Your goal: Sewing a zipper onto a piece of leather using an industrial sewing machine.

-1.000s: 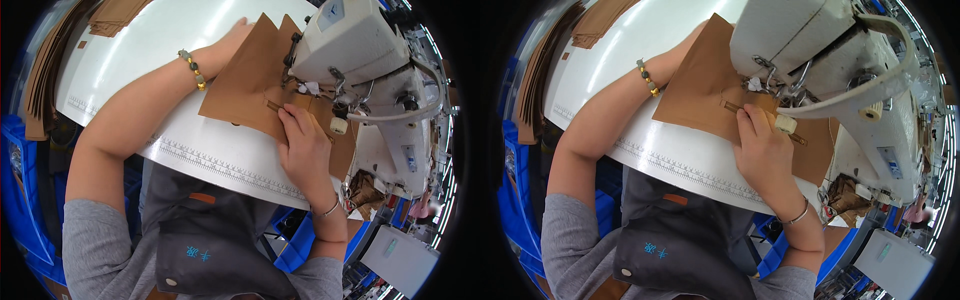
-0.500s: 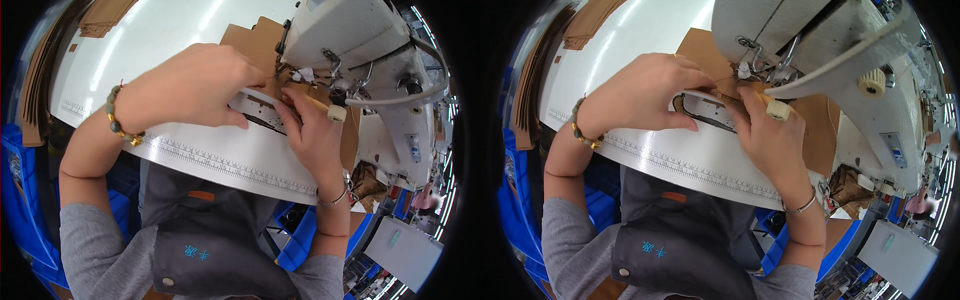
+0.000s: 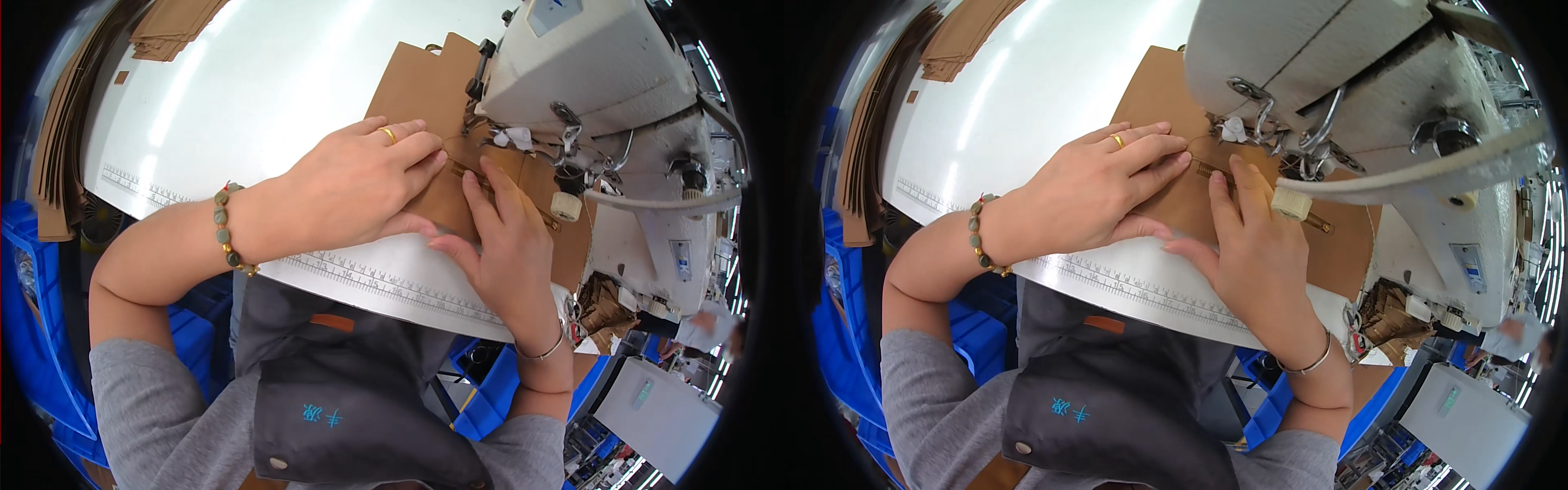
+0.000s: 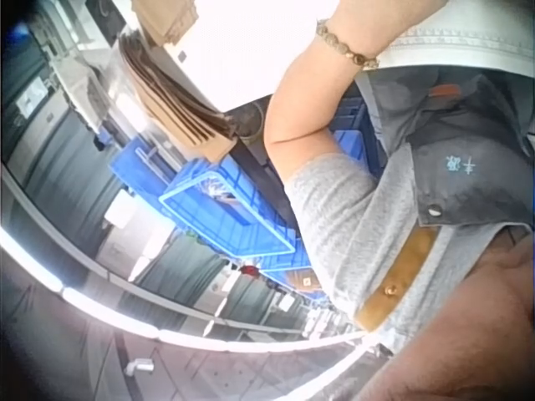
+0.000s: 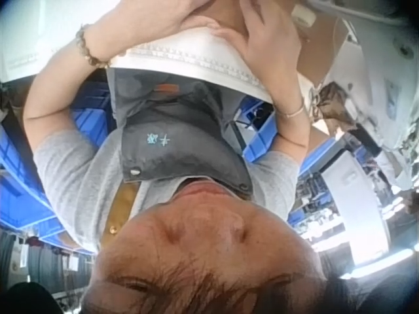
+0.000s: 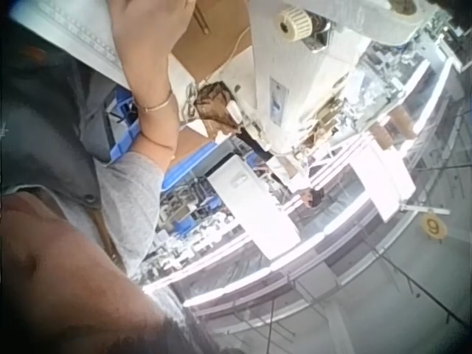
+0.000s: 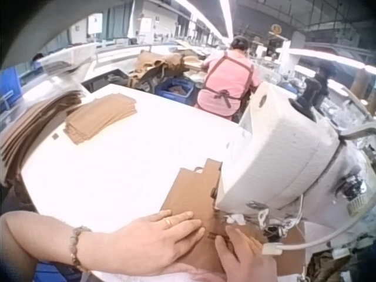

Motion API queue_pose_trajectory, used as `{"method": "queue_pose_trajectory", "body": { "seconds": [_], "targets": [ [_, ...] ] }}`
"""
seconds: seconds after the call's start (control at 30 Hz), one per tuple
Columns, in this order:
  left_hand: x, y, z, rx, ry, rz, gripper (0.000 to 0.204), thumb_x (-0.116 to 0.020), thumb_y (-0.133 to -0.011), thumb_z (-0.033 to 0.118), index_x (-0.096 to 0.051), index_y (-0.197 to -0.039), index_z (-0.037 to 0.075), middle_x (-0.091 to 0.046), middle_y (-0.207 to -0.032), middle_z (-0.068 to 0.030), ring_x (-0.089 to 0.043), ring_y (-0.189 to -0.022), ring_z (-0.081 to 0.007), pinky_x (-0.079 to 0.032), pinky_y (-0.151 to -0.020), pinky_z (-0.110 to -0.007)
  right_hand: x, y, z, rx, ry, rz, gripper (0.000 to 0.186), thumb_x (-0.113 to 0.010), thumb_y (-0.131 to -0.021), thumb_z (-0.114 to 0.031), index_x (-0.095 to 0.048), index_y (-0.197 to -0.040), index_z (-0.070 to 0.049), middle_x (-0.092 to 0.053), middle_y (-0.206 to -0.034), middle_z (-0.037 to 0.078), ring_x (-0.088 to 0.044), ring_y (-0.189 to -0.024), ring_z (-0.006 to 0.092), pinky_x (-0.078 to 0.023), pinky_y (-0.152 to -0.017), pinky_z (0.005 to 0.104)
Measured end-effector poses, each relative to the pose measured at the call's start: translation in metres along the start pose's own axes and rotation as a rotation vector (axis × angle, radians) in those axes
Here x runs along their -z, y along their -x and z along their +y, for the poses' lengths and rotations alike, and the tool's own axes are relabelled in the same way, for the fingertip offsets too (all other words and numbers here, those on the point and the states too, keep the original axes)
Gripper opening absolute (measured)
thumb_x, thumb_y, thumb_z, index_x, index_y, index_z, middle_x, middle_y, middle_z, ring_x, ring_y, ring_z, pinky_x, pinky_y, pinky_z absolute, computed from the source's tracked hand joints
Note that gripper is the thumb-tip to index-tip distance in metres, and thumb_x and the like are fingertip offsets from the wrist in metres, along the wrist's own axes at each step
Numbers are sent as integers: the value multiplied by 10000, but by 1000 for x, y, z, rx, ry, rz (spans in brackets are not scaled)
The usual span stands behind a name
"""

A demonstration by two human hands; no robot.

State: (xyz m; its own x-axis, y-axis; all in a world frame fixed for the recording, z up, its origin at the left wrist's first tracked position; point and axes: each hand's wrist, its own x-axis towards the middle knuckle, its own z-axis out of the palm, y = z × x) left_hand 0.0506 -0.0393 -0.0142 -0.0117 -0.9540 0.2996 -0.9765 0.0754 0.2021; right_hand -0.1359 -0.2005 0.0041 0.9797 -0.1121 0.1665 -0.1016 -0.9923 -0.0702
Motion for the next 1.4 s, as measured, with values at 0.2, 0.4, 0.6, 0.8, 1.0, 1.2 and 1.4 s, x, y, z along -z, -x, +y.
{"method": "queue_pose_trajectory", "body": {
  "seconds": [0.2, 0.4, 0.6, 0.8, 1.0, 1.2, 1.4],
  "targets": [
    [-5, -6, -9, 84, 119, -40, 626, -696, -935, 452, -635, -1393, 30, -621, -1410, -103, -589, -1327, -305, -472, -1142, -451, -4, 3, 7, 21, 5, -40, 901, -726, -831, -640, -583, -1413, 33, -507, -1535, 263, -526, -1400, 395, -533, -970, 465],
    [-12, -6, -6, 23, 66, 97, 506, -757, -900, 293, -679, -1350, 77, -650, -1414, -54, -609, -1304, -281, -472, -1138, -463, 1, 10, 2, -76, 19, -206, 1056, -711, -804, -687, -429, -1545, 10, -323, -1677, 227, -409, -1506, 390, -405, -1070, 633],
    [-17, -18, -10, 29, 78, 98, 475, -738, -909, 307, -698, -1322, 76, -650, -1410, -56, -630, -1263, -286, -477, -1130, -450, 3, 7, 11, -105, 32, -224, 1083, -714, -805, -690, -388, -1569, 4, -314, -1688, 192, -391, -1519, 372, -332, -1098, 718],
    [-17, -22, -13, 66, 55, 56, 461, -726, -922, 336, -711, -1321, 106, -670, -1387, -69, -646, -1229, -264, -481, -1120, -430, 10, -1, 13, -119, -13, -230, 1077, -733, -809, -667, -373, -1580, -6, -316, -1683, 193, -405, -1505, 373, -281, -1133, 740],
    [-20, -21, -16, 52, 73, 100, 442, -707, -946, 365, -733, -1286, 84, -680, -1381, -80, -641, -1244, -259, -484, -1111, -422, 19, 39, 36, -28, -21, -25, 764, -795, -839, -483, -591, -1415, -24, -575, -1476, 179, -543, -1354, 362, -394, -1141, 571],
    [-30, -21, -24, -8, 109, 141, 427, -684, -972, 368, -731, -1278, 74, -684, -1357, -60, -637, -1258, -245, -483, -1119, -439, 174, 131, 169, -578, 266, 1179, 342, -605, -1044, -260, -795, -964, 14, -701, -817, 78, -609, -680, 146, -463, -570, 262],
    [-30, -20, -22, 14, 115, 129, 371, -669, -989, 355, -743, -1248, 99, -685, -1327, -48, -657, -1214, -237, -485, -1116, -439, 238, 247, 365, -874, 110, 981, 359, -596, -1045, -291, -716, -1199, 11, -696, -1120, 117, -667, -976, 207, -539, -828, 335]
  ]
}}
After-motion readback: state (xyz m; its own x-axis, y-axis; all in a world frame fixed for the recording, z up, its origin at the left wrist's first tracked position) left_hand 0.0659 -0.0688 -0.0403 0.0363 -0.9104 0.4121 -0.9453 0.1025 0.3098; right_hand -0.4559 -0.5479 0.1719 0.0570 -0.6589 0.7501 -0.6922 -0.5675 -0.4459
